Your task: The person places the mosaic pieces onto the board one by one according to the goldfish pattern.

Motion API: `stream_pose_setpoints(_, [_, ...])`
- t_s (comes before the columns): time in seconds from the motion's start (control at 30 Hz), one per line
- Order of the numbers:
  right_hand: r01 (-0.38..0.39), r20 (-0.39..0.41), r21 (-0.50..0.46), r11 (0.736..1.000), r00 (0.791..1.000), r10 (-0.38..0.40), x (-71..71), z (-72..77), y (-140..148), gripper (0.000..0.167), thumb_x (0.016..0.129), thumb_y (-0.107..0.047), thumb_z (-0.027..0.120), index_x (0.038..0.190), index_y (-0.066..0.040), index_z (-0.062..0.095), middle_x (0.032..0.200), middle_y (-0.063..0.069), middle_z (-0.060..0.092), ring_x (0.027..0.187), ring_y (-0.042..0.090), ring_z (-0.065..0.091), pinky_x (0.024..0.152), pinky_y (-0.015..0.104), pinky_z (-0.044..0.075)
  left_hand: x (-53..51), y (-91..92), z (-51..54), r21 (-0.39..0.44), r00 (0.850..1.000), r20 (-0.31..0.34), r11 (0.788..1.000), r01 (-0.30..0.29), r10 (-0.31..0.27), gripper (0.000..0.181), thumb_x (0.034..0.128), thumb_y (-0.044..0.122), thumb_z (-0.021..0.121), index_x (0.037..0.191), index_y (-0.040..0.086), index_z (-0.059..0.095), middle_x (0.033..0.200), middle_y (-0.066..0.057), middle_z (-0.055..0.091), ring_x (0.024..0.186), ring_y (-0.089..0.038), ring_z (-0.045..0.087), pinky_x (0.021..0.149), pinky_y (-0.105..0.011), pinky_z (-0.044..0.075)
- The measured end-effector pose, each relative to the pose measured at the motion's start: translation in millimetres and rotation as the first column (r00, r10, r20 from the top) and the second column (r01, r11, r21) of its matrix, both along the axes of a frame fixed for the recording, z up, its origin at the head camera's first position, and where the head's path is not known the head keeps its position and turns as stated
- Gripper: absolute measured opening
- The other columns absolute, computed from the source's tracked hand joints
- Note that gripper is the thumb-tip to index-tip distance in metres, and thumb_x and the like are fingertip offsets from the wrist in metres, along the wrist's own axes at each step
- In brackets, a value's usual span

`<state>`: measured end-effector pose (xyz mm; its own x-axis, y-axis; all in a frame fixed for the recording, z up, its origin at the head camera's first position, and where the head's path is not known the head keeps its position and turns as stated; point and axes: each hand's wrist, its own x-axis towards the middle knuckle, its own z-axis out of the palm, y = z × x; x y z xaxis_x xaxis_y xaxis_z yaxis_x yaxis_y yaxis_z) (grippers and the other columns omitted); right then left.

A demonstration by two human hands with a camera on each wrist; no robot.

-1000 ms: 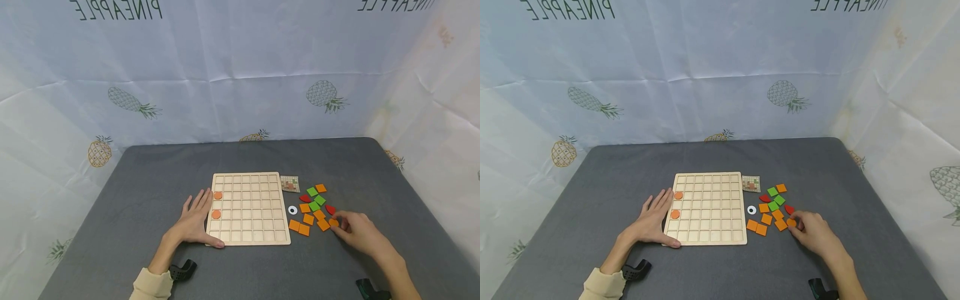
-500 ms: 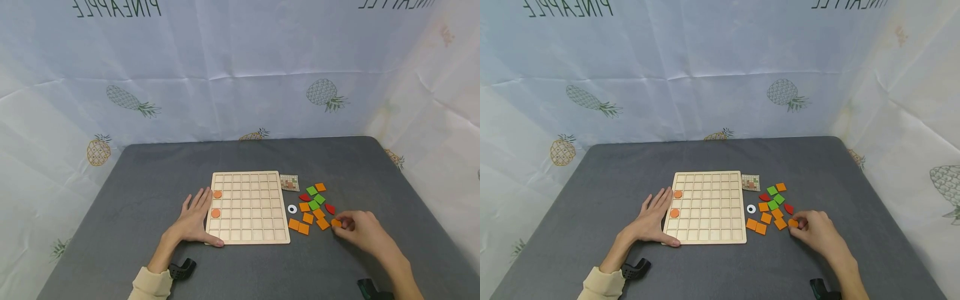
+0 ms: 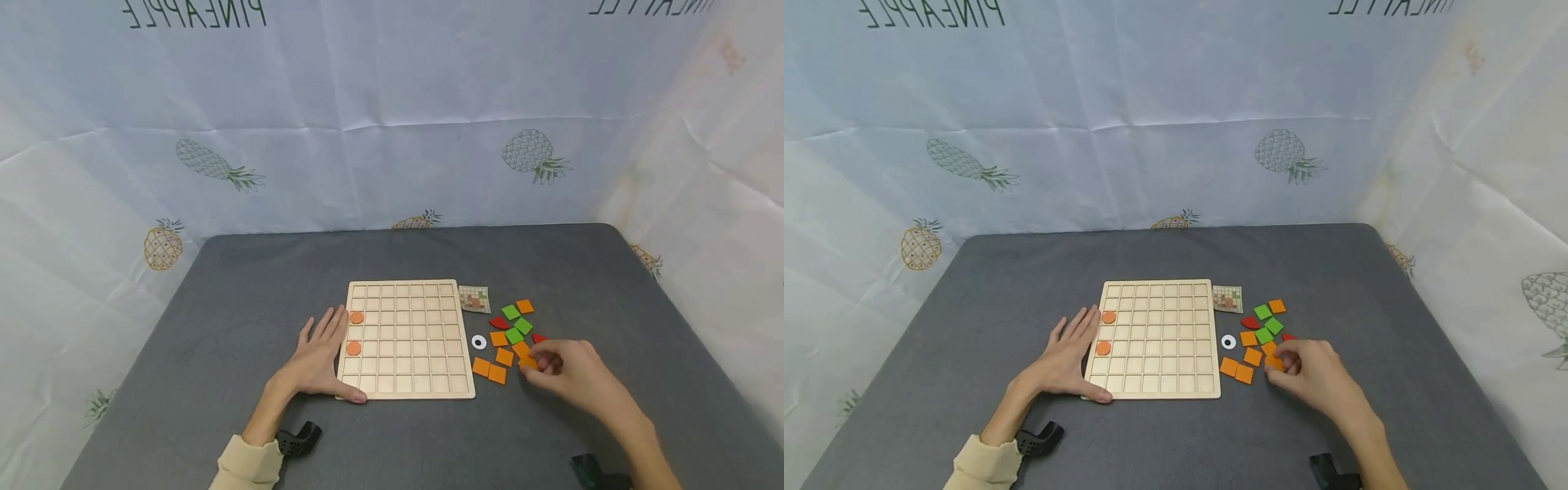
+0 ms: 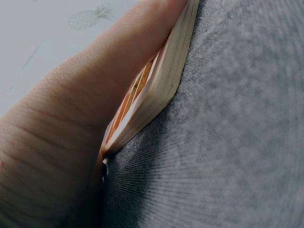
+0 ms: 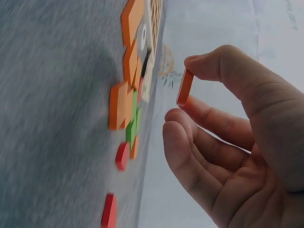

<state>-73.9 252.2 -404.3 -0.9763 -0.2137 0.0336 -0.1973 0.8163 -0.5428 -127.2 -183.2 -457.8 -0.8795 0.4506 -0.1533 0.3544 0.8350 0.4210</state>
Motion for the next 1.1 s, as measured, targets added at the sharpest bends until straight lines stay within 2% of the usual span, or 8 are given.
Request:
stream_pose_setpoints(0.2, [-0.066, -0.023, -0.017, 0.998, 0.998, 0.066, -4.2, 4.4, -14, 0.018, 0.079, -0.014, 0.085, 0.094, -0.006, 0.077, 0.072, -0.009, 0.062, 0.063, -0.005, 0.051, 0.06, 0.019, 0.051, -0.9, 0.2, -0.5, -0.003, 1.0, 0.003, 1.0, 0.003, -0.003, 0.152, 0.0579, 0.076, 0.083, 0.164, 0.002, 0.005, 0.174, -0.017, 0.001, 0.161, -0.04, 0.0, 0.122, -0.07, 0.0])
stream_pose_setpoints(0.53, [-0.119, -0.029, -0.082, 0.99, 0.993, 0.117, -9.7, 8.6, -36, 0.014, 0.08, -0.011, 0.083, 0.092, -0.007, 0.079, 0.074, -0.009, 0.066, 0.064, -0.005, 0.055, 0.061, 0.019, 0.054, -1.2, 0.3, -1.4, -0.016, 1.0, -0.002, 1.0, -0.005, 0.005, 0.153, 0.0566, 0.077, 0.083, 0.164, 0.003, 0.005, 0.174, -0.018, 0.002, 0.161, -0.041, 0.0, 0.122, -0.07, 0.001])
stream_pose_setpoints(0.83, [-0.215, -0.061, -0.158, 0.964, 0.976, 0.207, -16.1, 10.4, -55, 0.01, 0.081, -0.005, 0.079, 0.087, -0.012, 0.077, 0.072, -0.011, 0.064, 0.064, -0.004, 0.056, 0.06, 0.019, 0.054, -1.5, 0.4, -1.2, -0.025, 1.0, 0.006, 1.0, -0.003, 0.003, 0.152, 0.0577, 0.078, 0.083, 0.165, 0.003, 0.004, 0.174, -0.017, 0.001, 0.161, -0.041, -0.001, 0.122, -0.07, 0.0])
stream_pose_setpoints(1.1, [-0.264, -0.084, -0.139, 0.955, 0.964, 0.254, -25.2, 16.2, -74, 0.009, 0.08, -0.005, 0.079, 0.088, -0.008, 0.077, 0.073, -0.007, 0.064, 0.064, -0.003, 0.055, 0.061, 0.019, 0.054, -1.1, 0.3, -0.3, -0.022, 1.0, 0.007, 1.0, -0.004, 0.004, 0.153, 0.0571, 0.078, 0.083, 0.165, 0.003, 0.004, 0.174, -0.017, 0.002, 0.161, -0.041, 0.0, 0.122, -0.07, 0.0])
